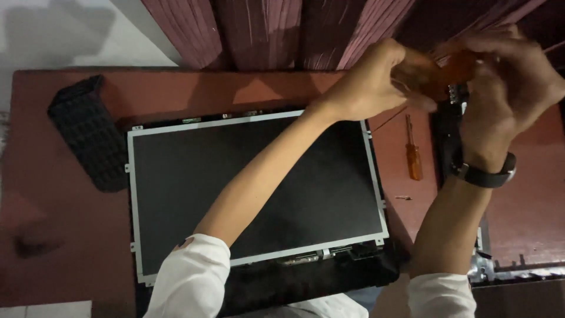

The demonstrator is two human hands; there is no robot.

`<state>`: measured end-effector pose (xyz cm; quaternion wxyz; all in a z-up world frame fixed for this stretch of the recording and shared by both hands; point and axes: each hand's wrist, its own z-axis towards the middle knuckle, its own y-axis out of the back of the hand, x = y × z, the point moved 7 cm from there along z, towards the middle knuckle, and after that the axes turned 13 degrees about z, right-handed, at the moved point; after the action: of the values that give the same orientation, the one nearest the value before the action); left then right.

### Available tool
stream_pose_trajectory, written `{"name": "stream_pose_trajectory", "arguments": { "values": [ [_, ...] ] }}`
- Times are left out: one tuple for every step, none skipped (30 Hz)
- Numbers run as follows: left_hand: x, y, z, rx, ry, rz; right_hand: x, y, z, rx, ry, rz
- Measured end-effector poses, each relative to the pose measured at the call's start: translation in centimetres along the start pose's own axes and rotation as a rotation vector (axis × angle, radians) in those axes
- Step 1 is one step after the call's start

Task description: Disassembling a laptop screen by removing the bezel and unscrewing the LCD panel.

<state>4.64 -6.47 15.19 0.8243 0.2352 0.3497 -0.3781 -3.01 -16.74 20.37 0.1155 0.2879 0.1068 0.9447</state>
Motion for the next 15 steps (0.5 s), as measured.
{"name": "stream_pose_trajectory", "arguments": {
  "values": [
    [-0.1,-0.4,0.0,-0.003,0.011,-0.002,-0.6,0.6,-0.2,-0.001,-0.009,0.007],
    [-0.3,-0.3,0.1,-0.07,0.024,0.074,-0.6,0.8,-0.3,0.045,0.051,-0.007],
    [-0.5,-0.3,0.2,-0.136,0.037,0.15,-0.7,1.0,-0.4,0.092,0.11,-0.021],
    [-0.3,-0.8,0.2,-0.134,0.045,0.144,-0.5,0.9,-0.9,0.089,0.1,-0.021],
    [-0.3,-1.1,0.2,-0.159,0.045,0.205,-0.4,1.0,-1.3,0.056,0.063,-0.137],
    [-0.5,-1.4,0.4,-0.186,0.035,0.268,-0.2,1.2,-1.5,0.026,0.037,-0.254],
    [0.0,-0.9,0.3,-0.185,0.032,0.265,-0.2,1.3,-1.4,0.027,0.037,-0.258],
    [0.3,-1.0,0.5,-0.086,-0.013,0.19,-0.4,1.5,-1.3,0.031,0.008,-0.246],
    [0.5,-1.1,0.5,0.014,-0.058,0.115,-0.7,1.6,-1.1,0.035,-0.02,-0.233],
    [0.0,-0.7,0.6,0.017,-0.064,0.116,0.0,1.4,-0.7,0.033,-0.014,-0.236],
    [-0.2,-0.6,0.7,0.058,-0.036,0.039,0.5,0.9,-0.4,0.068,-0.029,-0.27],
    [-0.4,-0.5,0.8,0.096,-0.005,-0.041,1.0,0.5,-0.2,0.105,-0.05,-0.301],
    [-0.5,-0.6,0.6,0.097,-0.006,-0.042,1.0,0.4,0.1,0.106,-0.05,-0.302],
    [-0.2,0.1,0.6,-0.01,0.039,0.097,1.3,0.3,0.3,0.101,-0.028,-0.265],
    [0.0,0.9,0.5,-0.118,0.084,0.235,1.5,0.2,0.5,0.096,-0.006,-0.227]
  ]
}}
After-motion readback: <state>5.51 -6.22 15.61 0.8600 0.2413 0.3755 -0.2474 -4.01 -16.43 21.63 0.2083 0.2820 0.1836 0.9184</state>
